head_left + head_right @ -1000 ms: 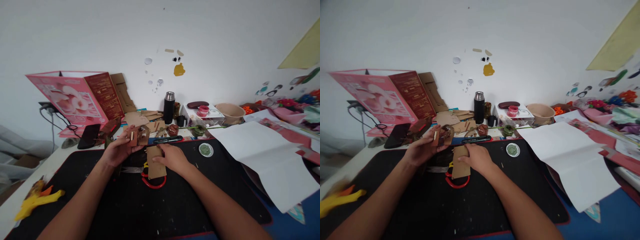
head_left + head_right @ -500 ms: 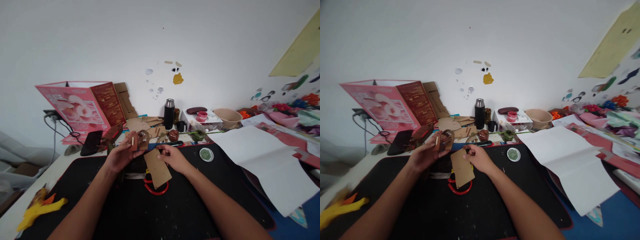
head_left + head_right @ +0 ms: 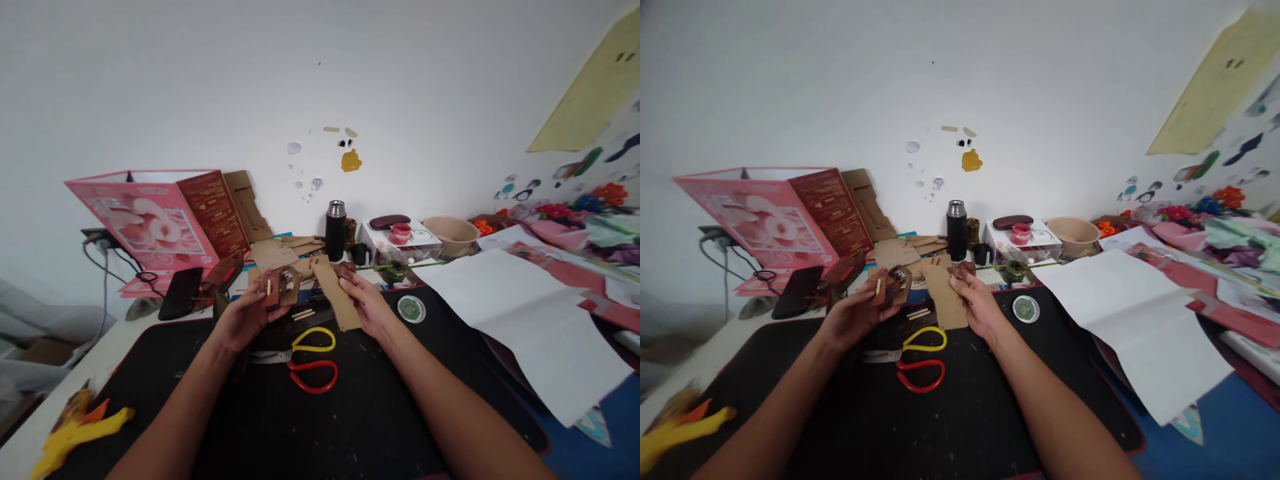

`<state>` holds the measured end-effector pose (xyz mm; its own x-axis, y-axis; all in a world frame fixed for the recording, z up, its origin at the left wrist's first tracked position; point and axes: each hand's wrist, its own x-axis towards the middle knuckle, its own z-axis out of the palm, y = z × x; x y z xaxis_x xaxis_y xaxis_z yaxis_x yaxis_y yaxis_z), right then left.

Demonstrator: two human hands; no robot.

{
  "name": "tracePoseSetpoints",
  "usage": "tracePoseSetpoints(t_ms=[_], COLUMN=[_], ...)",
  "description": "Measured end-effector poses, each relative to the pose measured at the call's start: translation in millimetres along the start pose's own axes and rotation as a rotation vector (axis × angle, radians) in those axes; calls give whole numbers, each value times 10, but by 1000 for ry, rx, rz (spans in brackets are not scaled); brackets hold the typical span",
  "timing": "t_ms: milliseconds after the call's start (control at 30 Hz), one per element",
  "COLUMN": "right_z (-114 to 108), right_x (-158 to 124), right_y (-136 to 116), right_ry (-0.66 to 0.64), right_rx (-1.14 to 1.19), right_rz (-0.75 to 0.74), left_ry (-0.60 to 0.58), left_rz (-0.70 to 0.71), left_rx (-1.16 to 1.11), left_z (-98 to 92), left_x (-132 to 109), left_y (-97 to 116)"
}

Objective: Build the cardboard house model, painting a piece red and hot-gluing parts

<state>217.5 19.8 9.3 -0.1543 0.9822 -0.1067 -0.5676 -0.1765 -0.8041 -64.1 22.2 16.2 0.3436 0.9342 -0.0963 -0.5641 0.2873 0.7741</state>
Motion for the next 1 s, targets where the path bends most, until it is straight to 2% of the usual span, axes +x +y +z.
tracePoseSetpoints(t_ms=[100, 267, 467, 1000], right_z=[10, 21, 71, 110], right_x=[0, 16, 13, -32], right_y=[10, 64, 135, 159], right_ry=[20, 37, 60, 30], right_rx=[18, 29, 1, -96], right_rz=[-51, -81, -143, -86], left_ry=[-2, -72, -112, -107], left_rz=[-37, -114, -180, -188], left_rx=[8, 11, 14, 25], left_z=[80, 202, 275, 347], left_x=[-14, -38, -56, -74], left_y=[-57, -173, -267, -274])
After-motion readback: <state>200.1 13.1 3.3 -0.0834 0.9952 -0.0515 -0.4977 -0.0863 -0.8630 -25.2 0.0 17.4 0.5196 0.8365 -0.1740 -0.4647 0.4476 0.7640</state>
